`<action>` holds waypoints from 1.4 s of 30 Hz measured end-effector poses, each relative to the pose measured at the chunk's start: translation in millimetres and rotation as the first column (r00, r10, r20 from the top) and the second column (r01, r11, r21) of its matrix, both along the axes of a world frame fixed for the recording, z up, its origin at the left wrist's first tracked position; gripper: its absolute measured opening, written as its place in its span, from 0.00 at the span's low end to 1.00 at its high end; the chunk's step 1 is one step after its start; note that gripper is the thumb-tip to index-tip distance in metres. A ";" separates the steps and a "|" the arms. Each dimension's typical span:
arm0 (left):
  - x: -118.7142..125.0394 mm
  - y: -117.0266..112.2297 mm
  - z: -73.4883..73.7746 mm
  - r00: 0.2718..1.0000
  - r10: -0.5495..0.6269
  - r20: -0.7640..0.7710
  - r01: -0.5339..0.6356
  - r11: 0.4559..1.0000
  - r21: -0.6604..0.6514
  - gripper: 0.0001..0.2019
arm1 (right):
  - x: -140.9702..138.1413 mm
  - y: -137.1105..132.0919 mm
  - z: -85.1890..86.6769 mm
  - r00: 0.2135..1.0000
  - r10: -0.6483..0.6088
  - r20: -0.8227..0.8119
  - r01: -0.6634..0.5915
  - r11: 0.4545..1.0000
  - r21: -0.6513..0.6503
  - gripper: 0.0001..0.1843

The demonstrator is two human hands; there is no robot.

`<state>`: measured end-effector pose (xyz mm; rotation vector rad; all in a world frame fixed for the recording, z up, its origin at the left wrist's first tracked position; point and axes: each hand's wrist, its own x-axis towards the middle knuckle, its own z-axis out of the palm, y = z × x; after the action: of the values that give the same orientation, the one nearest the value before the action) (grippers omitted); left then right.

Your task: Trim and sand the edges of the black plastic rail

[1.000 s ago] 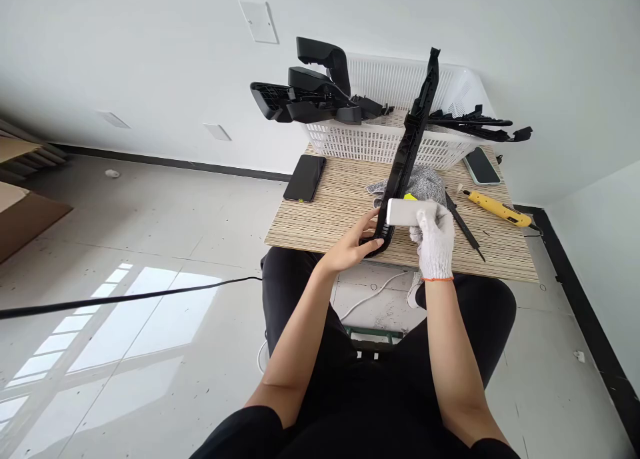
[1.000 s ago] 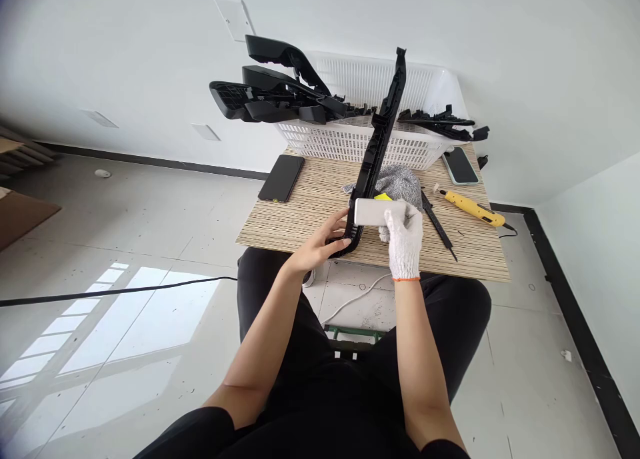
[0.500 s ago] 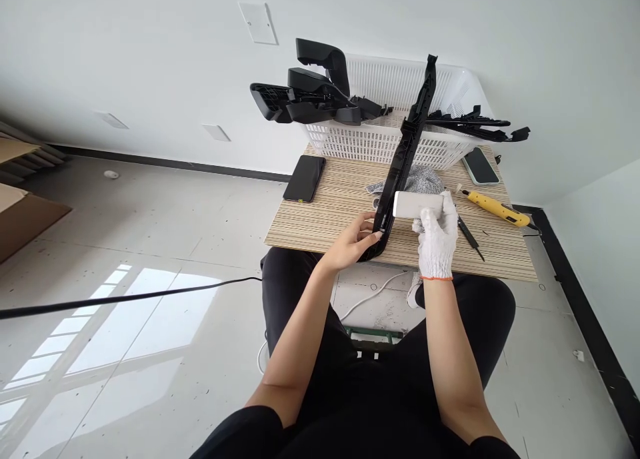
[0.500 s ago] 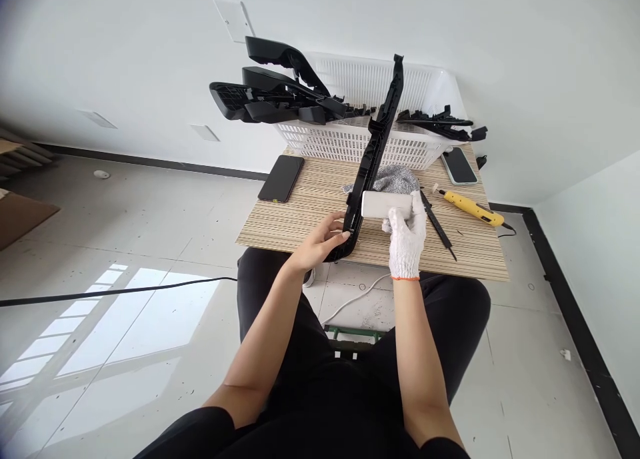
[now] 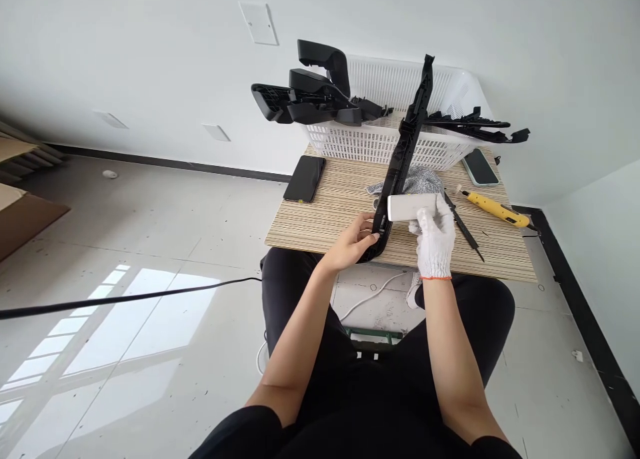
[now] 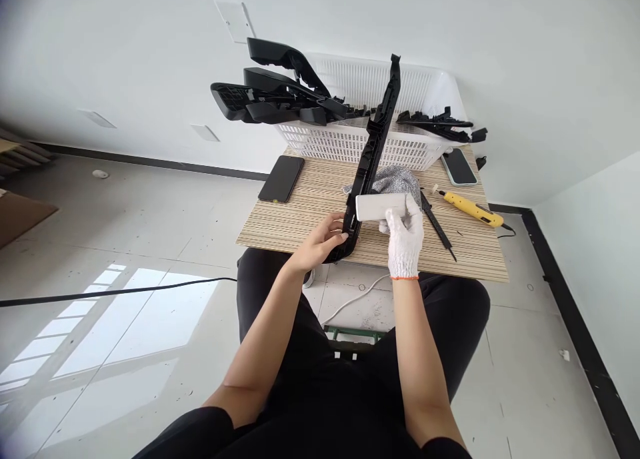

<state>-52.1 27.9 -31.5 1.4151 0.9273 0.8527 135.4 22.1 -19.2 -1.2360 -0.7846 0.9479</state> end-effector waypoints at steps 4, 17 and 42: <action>-1.1 -0.6 -0.8 0.999 -0.009 0.032 0.009 1.000 -0.007 0.25 | 0.2 0.5 -0.5 0.995 0.095 0.018 -0.095 0.995 -0.009 0.39; 2.6 -1.6 0.3 0.987 -0.057 0.149 0.054 0.998 0.027 0.28 | -1.3 -0.8 2.3 0.995 0.093 -0.024 -0.093 0.996 -0.004 0.39; 2.0 -1.3 4.2 0.982 -0.065 0.178 0.048 0.994 0.097 0.20 | 3.7 -2.0 -18.5 0.949 0.139 0.283 -0.187 0.971 0.150 0.33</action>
<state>-50.0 26.6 -27.3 1.4101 0.7145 0.9744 139.0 20.1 -37.7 -1.1723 -1.1788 0.8305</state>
